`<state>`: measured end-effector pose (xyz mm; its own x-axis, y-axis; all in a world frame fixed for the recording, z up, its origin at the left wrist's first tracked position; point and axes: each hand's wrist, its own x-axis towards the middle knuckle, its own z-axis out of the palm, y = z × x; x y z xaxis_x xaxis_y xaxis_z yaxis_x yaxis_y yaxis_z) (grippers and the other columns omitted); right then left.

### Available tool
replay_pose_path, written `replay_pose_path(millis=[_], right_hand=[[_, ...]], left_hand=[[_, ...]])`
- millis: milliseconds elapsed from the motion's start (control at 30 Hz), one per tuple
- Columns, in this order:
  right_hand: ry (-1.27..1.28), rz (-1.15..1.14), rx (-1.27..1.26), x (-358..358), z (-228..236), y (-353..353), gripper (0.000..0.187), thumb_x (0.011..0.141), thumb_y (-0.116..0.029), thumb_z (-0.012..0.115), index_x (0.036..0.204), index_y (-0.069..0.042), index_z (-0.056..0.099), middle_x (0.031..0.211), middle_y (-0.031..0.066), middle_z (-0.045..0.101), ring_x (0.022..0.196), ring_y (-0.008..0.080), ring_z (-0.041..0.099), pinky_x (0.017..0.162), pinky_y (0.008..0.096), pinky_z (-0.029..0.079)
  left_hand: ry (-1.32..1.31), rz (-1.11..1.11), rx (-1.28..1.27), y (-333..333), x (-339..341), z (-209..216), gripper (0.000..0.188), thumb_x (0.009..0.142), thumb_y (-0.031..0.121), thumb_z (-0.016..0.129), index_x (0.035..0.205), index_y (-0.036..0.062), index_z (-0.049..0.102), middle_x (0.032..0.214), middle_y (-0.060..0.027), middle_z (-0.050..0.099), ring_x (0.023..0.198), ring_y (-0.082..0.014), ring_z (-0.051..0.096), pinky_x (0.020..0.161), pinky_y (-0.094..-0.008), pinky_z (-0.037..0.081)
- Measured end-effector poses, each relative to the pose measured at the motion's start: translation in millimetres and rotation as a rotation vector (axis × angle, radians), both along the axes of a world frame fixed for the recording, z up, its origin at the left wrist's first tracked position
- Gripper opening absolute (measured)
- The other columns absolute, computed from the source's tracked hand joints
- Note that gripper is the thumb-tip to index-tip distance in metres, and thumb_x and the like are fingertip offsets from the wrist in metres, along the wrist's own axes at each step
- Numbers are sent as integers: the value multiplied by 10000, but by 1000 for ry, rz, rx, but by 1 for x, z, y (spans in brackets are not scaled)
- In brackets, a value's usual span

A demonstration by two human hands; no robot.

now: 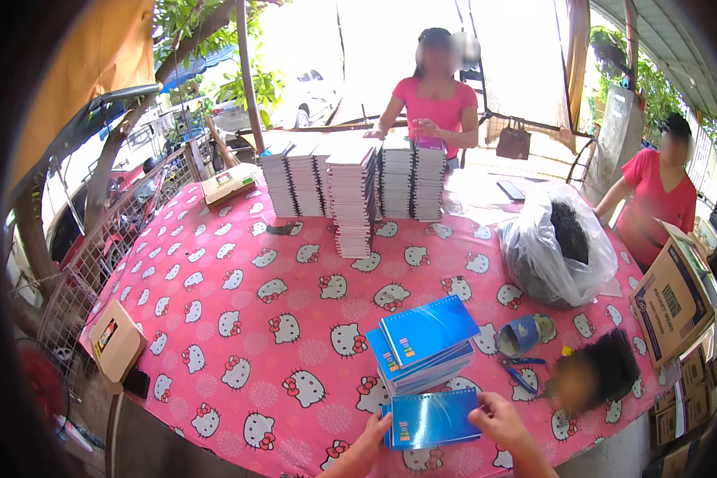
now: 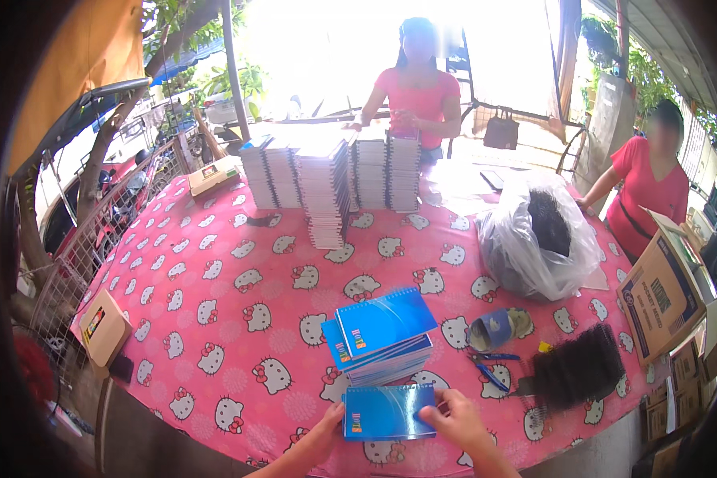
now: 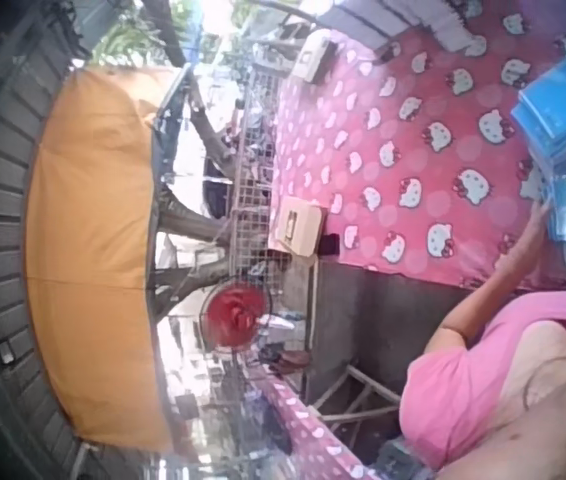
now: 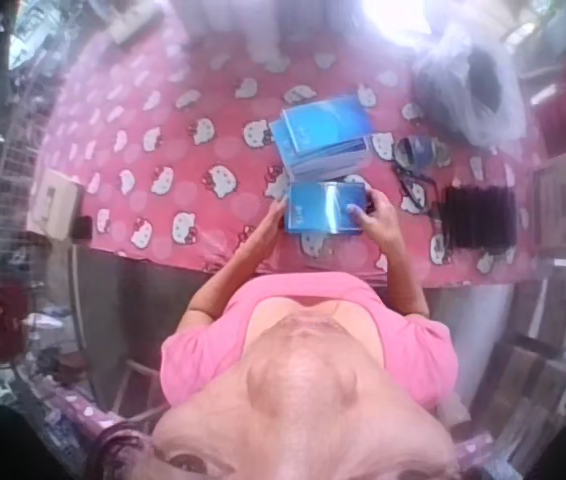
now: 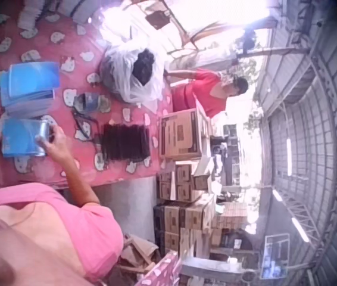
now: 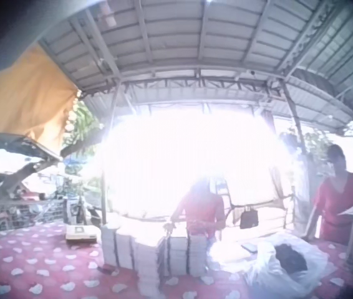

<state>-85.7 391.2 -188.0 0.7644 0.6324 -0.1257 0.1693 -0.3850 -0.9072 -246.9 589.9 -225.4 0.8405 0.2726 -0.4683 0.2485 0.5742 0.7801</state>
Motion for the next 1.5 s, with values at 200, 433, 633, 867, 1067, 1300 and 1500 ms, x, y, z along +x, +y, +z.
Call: replay_pose_path(millis=[200,433,633,867,1067,1300,1500], right_hand=[[189,-17,53,-2,12,9,538,750,-264,802,1115,45,557,917,93,638,786,129,611,641,280,509],[-4,-173,78,7,26,-1,369,711,-94,809,952,14,550,862,90,662,737,134,638,648,289,530],[-52,35,553,-13,33,17,364,717,113,723,895,-39,443,861,120,641,803,168,623,709,300,525],[-75,81,503,-26,12,31,326,770,28,726,897,-50,436,938,141,627,831,185,618,713,301,514],[-576,247,325,-8,30,17,455,668,-144,842,1000,-33,550,999,159,628,929,295,636,734,334,514],[-820,-463,-372,115,-38,-83,264,676,-119,768,865,-28,608,898,134,585,895,320,563,753,415,459],[-812,-412,-423,133,-77,-105,168,723,-56,690,856,-41,587,886,146,574,863,350,567,741,439,460]], left_hand=[[45,-23,88,-3,-1,3,680,960,424,488,1444,45,198,1337,-124,418,1239,-212,418,1043,-362,336],[-48,178,312,-5,-10,23,731,947,164,559,1486,64,76,1440,-178,278,1317,-262,338,1076,-384,297],[-717,445,898,-18,-1,57,753,869,-7,581,1488,121,172,1459,-209,240,1335,-329,311,1069,-420,300],[-338,168,1470,-29,7,85,561,815,139,705,1341,173,512,1462,-218,215,1337,-398,271,1059,-604,183],[-410,58,1769,-30,34,84,183,769,230,744,948,198,722,1001,29,658,1022,-143,570,1040,-535,168],[-430,85,1667,-34,37,97,123,786,201,733,907,198,714,853,83,673,810,-95,585,1003,-457,201],[-463,116,1657,-34,39,104,104,798,209,725,900,192,715,867,84,675,808,-100,583,995,-448,204]])
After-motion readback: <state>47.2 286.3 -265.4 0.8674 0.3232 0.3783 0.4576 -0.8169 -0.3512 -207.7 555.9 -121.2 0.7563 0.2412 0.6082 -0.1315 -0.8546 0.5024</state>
